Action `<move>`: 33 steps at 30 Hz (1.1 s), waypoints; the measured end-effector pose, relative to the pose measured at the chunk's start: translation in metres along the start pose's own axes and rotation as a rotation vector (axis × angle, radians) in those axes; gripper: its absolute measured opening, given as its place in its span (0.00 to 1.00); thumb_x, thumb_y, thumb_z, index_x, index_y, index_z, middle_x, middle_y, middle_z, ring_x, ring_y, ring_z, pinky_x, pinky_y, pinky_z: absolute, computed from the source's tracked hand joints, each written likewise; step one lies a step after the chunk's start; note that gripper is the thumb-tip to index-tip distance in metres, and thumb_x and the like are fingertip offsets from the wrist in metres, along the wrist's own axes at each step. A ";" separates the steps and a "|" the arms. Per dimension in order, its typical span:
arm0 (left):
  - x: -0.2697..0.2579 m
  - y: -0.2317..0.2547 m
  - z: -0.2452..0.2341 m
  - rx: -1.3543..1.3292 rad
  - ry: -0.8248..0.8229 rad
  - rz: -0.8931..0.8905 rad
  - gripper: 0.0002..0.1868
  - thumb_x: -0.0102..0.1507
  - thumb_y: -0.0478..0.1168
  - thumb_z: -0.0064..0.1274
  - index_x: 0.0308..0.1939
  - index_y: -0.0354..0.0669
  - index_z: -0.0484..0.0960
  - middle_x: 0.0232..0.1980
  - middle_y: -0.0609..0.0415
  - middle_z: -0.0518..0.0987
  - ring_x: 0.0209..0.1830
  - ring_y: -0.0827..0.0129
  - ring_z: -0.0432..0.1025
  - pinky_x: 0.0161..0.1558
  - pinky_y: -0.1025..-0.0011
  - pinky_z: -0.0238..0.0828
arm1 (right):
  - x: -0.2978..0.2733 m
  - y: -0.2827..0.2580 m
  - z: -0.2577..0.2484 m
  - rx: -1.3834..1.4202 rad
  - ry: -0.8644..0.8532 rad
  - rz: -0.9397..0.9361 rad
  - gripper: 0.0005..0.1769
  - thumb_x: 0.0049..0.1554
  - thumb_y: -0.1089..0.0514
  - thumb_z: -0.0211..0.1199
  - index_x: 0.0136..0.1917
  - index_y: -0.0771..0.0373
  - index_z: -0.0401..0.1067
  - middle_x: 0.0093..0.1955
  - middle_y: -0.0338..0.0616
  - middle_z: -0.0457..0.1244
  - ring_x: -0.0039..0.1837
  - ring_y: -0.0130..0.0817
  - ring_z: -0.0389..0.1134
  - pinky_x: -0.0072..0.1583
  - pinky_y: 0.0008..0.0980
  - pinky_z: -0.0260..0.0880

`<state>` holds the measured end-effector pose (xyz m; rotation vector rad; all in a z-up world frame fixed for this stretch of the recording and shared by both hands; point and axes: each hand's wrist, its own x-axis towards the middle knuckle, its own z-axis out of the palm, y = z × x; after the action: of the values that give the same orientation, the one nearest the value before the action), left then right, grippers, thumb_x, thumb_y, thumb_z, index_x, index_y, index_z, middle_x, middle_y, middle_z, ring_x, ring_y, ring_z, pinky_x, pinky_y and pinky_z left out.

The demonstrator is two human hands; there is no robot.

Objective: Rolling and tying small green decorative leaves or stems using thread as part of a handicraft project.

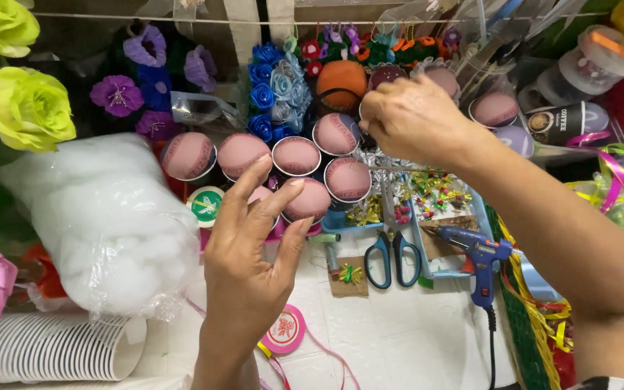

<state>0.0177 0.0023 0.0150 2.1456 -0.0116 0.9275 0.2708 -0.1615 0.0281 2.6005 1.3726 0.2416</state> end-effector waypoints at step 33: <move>-0.013 -0.066 0.078 0.442 -0.248 0.045 0.24 0.58 0.47 0.63 0.57 0.53 0.80 0.67 0.47 0.74 0.72 0.45 0.63 0.64 0.23 0.51 | -0.049 -0.043 -0.039 0.107 0.400 -0.036 0.06 0.60 0.58 0.59 0.40 0.49 0.71 0.34 0.33 0.62 0.44 0.35 0.70 0.45 0.34 0.67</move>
<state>0.0751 -0.0080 -0.0700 2.6710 0.0241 0.7311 0.2004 -0.1750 0.0530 2.7124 1.5905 0.7361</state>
